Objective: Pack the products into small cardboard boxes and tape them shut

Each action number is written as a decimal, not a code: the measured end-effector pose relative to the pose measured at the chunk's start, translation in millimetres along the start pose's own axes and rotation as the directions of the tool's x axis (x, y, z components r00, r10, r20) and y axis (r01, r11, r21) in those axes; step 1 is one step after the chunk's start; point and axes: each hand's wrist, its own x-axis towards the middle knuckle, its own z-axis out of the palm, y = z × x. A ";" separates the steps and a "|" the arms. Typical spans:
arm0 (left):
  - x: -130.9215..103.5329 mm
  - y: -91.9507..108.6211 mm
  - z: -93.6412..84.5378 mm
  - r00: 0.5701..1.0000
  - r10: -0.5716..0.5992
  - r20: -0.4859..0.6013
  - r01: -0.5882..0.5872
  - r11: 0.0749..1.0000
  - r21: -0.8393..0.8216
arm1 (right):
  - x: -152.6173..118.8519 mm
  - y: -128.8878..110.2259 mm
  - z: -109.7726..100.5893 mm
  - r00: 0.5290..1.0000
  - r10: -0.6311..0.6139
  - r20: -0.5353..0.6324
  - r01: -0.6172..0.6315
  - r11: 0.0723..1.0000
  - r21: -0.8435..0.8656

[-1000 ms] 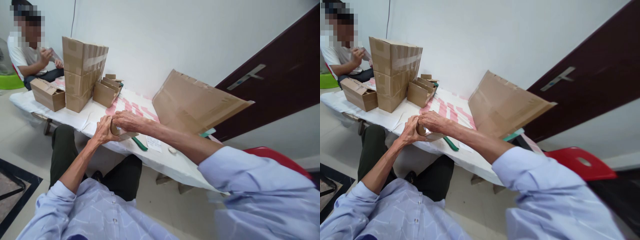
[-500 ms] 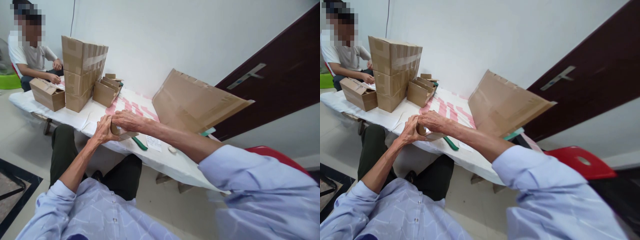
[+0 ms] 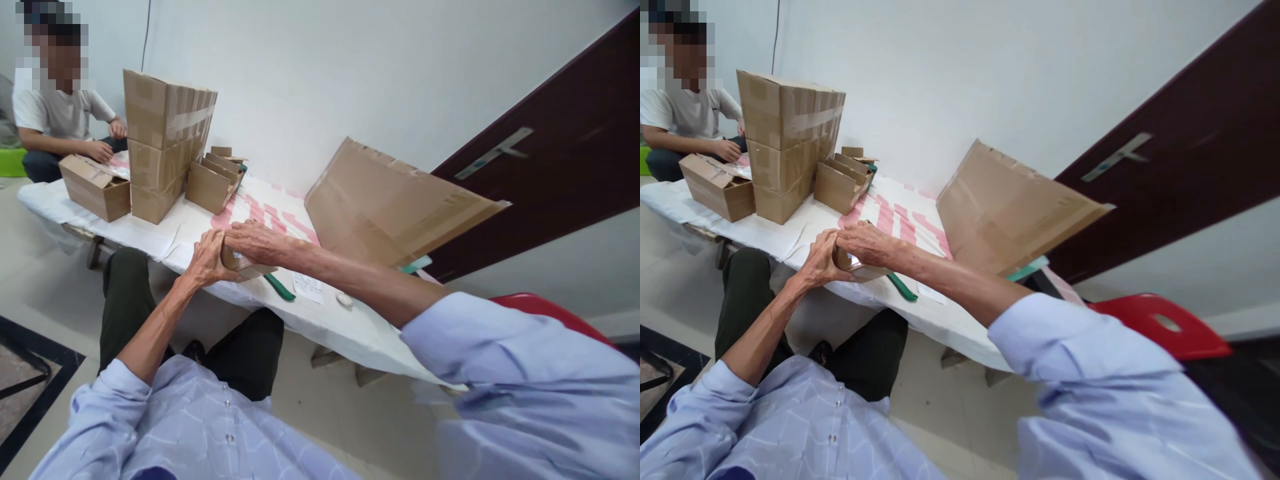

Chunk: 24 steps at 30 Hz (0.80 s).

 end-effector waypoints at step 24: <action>3.2 -61.3 -12.9 0.998 0.031 -0.048 -0.040 0.980 -0.193 | -82.4 -0.1 -53.5 0.740 0.550 -0.388 -0.247 0.758 0.604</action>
